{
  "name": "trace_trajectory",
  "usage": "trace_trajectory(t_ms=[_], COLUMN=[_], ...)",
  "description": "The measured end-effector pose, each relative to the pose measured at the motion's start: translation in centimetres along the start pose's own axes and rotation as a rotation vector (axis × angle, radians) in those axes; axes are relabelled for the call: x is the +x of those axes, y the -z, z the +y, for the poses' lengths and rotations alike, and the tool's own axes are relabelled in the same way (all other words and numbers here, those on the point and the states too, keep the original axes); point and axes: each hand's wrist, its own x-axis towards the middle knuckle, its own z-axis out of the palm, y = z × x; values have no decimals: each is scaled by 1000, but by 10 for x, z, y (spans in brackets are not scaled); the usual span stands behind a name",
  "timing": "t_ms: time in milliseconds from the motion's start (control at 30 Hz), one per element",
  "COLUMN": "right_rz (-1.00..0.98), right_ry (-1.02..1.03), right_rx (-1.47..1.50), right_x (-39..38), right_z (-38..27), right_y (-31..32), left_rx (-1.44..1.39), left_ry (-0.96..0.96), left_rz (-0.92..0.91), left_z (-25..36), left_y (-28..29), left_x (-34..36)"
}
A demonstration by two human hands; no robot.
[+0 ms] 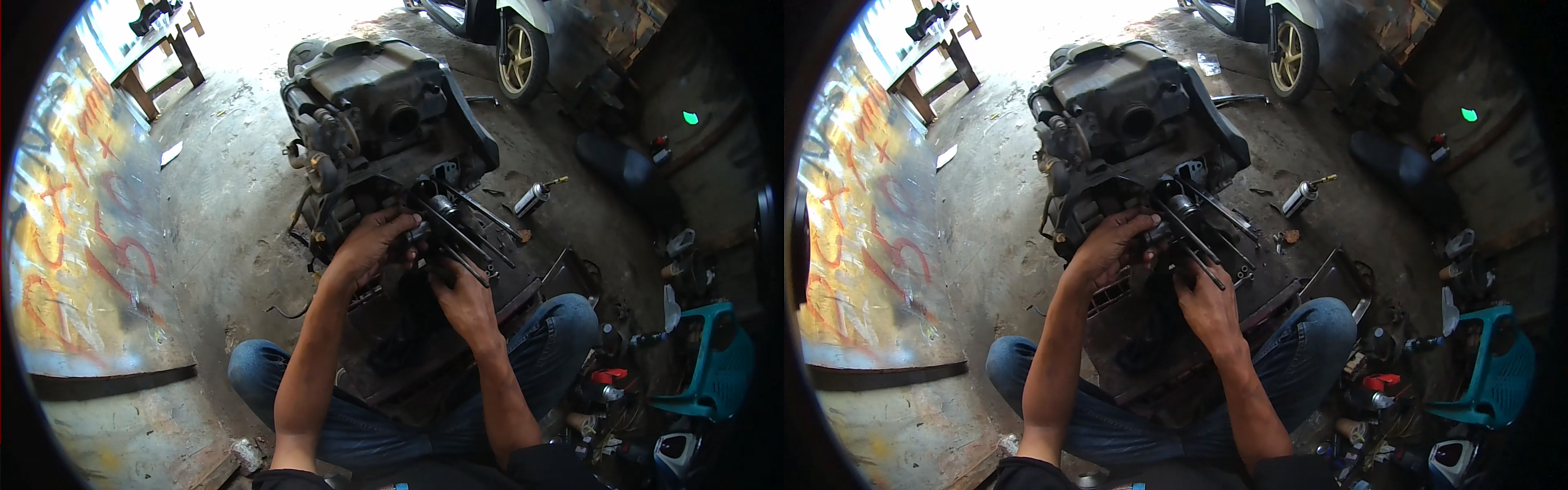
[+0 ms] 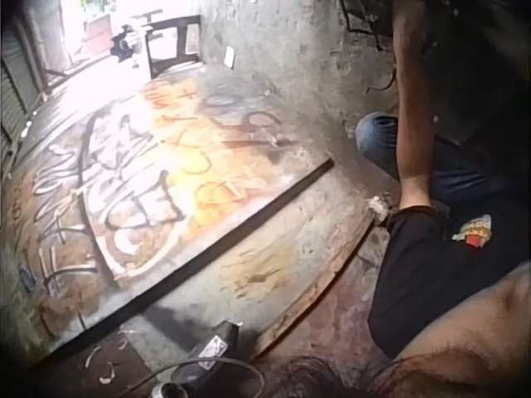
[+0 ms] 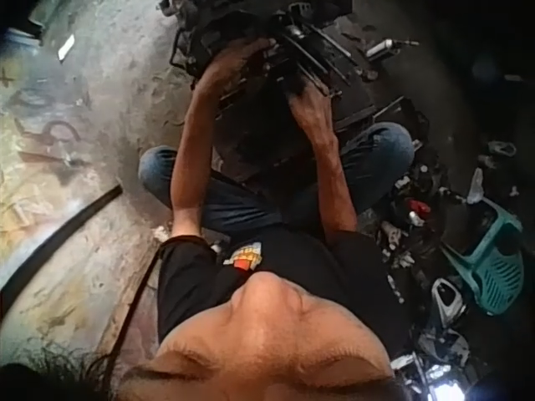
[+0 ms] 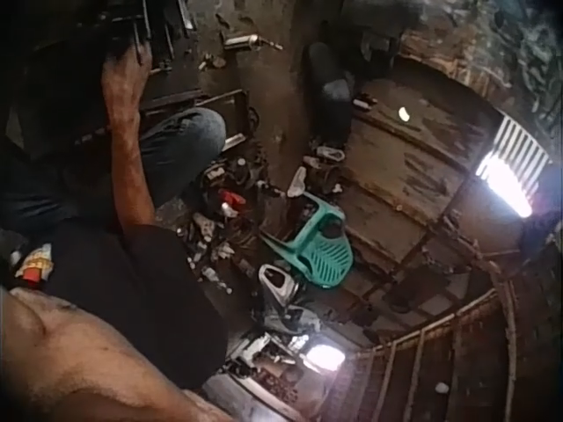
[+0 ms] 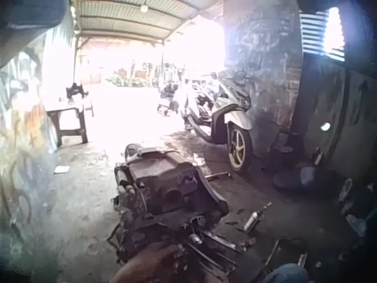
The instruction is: Repairing a motorcycle engine by adjusting internal components.
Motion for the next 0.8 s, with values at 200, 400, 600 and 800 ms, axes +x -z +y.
trace_trajectory(t_ms=[200, 400, 600, 800], right_rz=[-78, -74, 11, 159], right_ry=[330, 344, 345, 185], right_rx=[-410, -422, -431, -304], right_x=[11, 16, 9, 4], right_z=[9, 17, 19, 17], right_y=[-31, -44, -52, -55], left_rx=[17, 7, -5, 46], left_ry=[-3, -17, -45, -46], left_rz=[-15, -33, -70, -16], left_z=[-3, -11, -11, -11], left_y=[5, 11, 12, 9], left_x=[1, 3, 0, -11])
